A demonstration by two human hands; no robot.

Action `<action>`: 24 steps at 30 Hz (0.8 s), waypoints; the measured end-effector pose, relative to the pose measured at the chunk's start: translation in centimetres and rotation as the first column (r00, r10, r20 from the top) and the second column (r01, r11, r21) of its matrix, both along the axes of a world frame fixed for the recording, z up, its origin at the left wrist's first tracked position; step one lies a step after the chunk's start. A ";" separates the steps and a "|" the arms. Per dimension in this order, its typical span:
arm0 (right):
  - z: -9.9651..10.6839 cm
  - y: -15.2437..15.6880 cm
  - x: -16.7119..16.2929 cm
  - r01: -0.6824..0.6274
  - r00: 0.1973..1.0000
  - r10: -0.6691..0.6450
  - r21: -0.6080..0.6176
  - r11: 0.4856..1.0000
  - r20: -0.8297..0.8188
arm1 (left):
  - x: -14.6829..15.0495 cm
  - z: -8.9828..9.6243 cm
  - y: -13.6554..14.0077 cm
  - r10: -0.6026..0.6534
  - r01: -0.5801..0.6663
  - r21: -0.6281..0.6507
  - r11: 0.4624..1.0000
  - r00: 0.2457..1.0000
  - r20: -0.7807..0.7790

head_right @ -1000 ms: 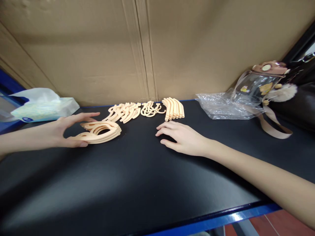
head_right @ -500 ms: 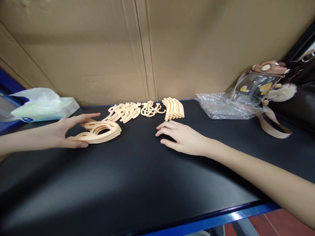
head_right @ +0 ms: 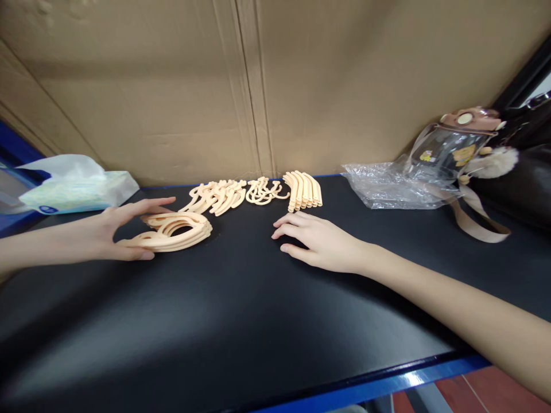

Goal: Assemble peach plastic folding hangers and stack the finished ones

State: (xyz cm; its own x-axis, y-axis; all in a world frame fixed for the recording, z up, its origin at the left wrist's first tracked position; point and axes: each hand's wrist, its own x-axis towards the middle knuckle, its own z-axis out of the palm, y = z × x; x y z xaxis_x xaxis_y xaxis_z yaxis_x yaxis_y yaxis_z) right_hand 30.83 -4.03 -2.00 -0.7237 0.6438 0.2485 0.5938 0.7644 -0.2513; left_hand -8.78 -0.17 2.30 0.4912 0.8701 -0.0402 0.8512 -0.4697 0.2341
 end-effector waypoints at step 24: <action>0.5 -0.2 -0.3 0.011 1.000 -0.011 -0.029 1.000 -0.007 | 15.3 -3.9 -5.9 -0.251 0.271 0.262 0.926 0.962 -0.105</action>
